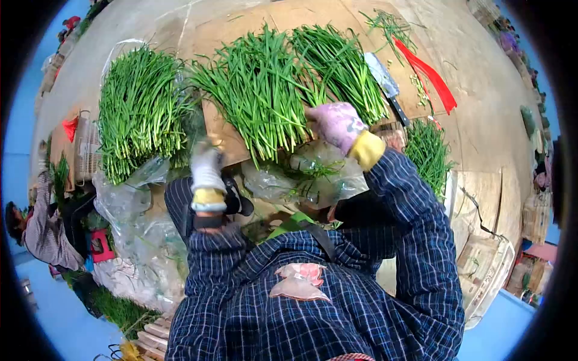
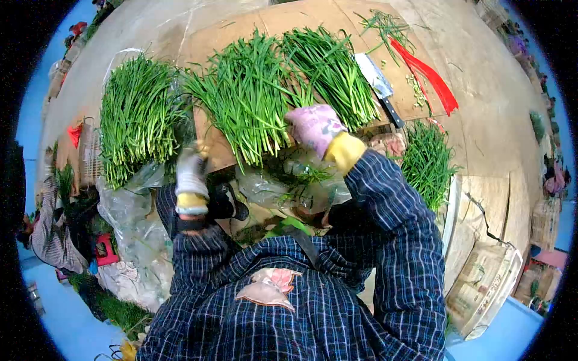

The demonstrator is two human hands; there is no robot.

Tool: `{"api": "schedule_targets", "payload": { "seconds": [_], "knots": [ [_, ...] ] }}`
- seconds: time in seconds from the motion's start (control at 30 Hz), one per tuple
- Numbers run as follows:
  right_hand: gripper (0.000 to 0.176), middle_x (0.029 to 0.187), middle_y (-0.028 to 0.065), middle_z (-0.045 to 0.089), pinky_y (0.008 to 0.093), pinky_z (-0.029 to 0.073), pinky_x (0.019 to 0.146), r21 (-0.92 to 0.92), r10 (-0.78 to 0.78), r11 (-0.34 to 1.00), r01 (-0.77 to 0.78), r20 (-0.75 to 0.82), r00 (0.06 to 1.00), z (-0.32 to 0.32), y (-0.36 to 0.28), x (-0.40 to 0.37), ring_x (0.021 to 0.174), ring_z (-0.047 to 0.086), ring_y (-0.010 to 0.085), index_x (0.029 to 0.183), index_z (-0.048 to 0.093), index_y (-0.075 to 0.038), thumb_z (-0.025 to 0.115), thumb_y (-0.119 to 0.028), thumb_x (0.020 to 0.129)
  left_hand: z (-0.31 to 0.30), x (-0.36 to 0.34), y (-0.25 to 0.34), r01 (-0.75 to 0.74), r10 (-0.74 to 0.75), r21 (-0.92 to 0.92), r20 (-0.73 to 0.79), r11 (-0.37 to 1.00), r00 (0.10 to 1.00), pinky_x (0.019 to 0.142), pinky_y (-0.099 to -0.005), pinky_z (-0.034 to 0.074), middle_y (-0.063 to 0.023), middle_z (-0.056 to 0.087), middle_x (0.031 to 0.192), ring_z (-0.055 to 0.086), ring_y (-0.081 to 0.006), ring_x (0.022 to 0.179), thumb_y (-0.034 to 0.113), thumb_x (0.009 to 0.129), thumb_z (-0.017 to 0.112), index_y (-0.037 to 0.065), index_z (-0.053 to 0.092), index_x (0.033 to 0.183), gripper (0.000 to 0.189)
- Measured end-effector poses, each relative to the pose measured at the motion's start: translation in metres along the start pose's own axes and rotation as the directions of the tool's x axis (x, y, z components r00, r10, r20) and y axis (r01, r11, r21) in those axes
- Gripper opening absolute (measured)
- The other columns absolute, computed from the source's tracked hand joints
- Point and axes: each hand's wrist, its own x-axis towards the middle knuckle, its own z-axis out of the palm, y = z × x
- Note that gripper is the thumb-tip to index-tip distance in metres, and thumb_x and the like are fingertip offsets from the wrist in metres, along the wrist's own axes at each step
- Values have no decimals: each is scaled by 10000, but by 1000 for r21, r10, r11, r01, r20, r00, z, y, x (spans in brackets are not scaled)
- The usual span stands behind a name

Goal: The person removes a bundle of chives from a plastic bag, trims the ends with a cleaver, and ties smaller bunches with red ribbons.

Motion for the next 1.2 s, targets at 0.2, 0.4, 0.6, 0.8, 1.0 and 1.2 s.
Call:
{"api": "schedule_targets", "payload": {
  "seconds": [0.2, 0.4, 0.6, 0.8, 1.0, 1.2],
  "knots": [
    [150, 730, 124, 616, 423, 486, 632, 228, -118, 968, 103, 55, 991, 10, -66, -39, 728, 621, 321, 853, 615, -129, 598, -224, 738, 114, -71, -14, 414, -180, -448, 476, 792, 861, 674, -337, 504, -64, 627, 874, 578, -215, 708, 233, 887, 571, 4, 519, 1155, 356],
    [238, 834, 120, 651, 412, 501, 662, 35, -102, 994, 99, 562, 821, 38, -47, -65, 796, 636, 300, 953, 637, -152, 582, -176, 723, 98, -48, 49, -4, 133, -508, 218, 861, 967, 506, -237, 392, 21, 473, 625, 448, -101, 539, 148, 930, 479, -29, 564, 1037, 224],
    [375, 907, 134, 654, 417, 490, 711, -35, 382, 924, -381, 33, 924, -6, -22, 22, 837, 627, 326, 1096, 567, -124, 632, -315, 781, 83, 9, 52, -4, 14, 179, -58, 984, 998, 593, -289, 465, -69, 601, 771, 568, -168, 646, 188, 851, 584, 10, 578, 1100, 307],
    [303, 934, 150, 659, 399, 496, 762, -103, 397, 917, -385, 135, 908, 8, 4, 86, 897, 632, 301, 890, 681, -66, 571, -337, 810, 76, 20, -2, -136, 271, 560, -165, 817, 948, 1001, -379, 361, -281, 416, 1309, 426, -385, 1206, 336, 667, 761, -46, 308, 1334, 892],
    [347, 803, 137, 644, 327, 494, 645, 850, 141, 463, -252, 210, 968, 7, -39, -10, 740, 621, 218, 950, 630, -2, 623, -328, 831, 94, 5, 13, -60, 182, 726, -92, 685, 979, 1044, -347, 300, -312, 323, 1352, 348, -375, 1261, 367, 596, 818, -86, 138, 1371, 1126],
    [244, 737, 109, 659, 393, 514, 574, 246, 14, 940, -237, 667, 745, 57, -54, -90, 658, 636, 261, 905, 654, -89, 658, -278, 751, 115, 1, 19, 0, 194, 907, -90, 421, 977, 1058, -377, 294, -276, 307, 1374, 314, -373, 1276, 377, 582, 794, -34, 147, 1390, 1114]
  ]
}}
